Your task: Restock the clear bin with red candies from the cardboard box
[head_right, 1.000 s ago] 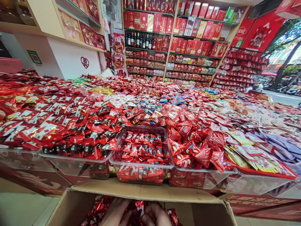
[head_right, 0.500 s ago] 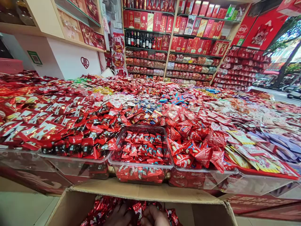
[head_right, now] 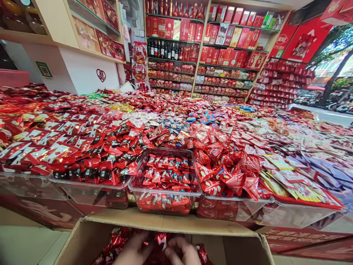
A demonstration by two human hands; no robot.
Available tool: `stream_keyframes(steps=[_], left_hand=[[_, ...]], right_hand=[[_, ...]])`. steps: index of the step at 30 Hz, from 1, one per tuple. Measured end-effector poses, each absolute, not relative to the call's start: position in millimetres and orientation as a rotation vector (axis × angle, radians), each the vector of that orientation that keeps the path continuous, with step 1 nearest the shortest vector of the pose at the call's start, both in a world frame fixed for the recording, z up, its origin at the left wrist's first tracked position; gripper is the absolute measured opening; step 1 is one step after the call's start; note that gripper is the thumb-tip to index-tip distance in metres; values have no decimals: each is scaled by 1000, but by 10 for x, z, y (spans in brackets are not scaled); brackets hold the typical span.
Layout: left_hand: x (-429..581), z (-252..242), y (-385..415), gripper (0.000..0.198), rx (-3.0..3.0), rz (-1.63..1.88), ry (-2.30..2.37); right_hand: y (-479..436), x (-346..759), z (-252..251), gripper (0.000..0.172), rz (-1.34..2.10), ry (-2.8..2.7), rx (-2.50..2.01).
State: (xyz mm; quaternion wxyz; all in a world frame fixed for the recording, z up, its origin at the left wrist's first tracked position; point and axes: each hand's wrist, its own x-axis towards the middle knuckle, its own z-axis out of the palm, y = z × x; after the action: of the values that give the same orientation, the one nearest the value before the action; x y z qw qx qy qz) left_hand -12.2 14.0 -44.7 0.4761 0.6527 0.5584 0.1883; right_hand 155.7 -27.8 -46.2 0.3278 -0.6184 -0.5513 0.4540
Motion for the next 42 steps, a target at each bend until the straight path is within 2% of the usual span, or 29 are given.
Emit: stream_keyframes(steps=[3,5,12,18,22,25,29,34,42], left_hand=[[-62,-252,79,29,1314,612,1049],[-40,-148,55,31,1189,588,1014],[-9,-71,21,20,1294,711,925],[-50,-82,-26,23,1205,662,980],[-74,-121,-48,19,975,653,946],[-30,-196,-58,29,840,703,864],[15,-308,-72,26,709,721,878],[-6,-333,-57,40,603,773,919],[-8,-279,-28,48,689,757,965]], right_hand=[[-308,1555,-249,25,1240,-1328,-1550],[-327,1550,-177,24,1272,-1296,-1517],[-374,1508,-190,23,1287,-1332,-1473],[-420,1495,-7,22,1002,-1552,-1556],[-501,1549,524,17,772,-1723,-1421],[-393,1566,1094,12,816,-1693,-1369],[215,1490,1564,14,1006,-1517,-1414],[1214,1288,1405,8,1402,-1086,-1651],[1710,1009,1137,16,1337,-1091,-1999]])
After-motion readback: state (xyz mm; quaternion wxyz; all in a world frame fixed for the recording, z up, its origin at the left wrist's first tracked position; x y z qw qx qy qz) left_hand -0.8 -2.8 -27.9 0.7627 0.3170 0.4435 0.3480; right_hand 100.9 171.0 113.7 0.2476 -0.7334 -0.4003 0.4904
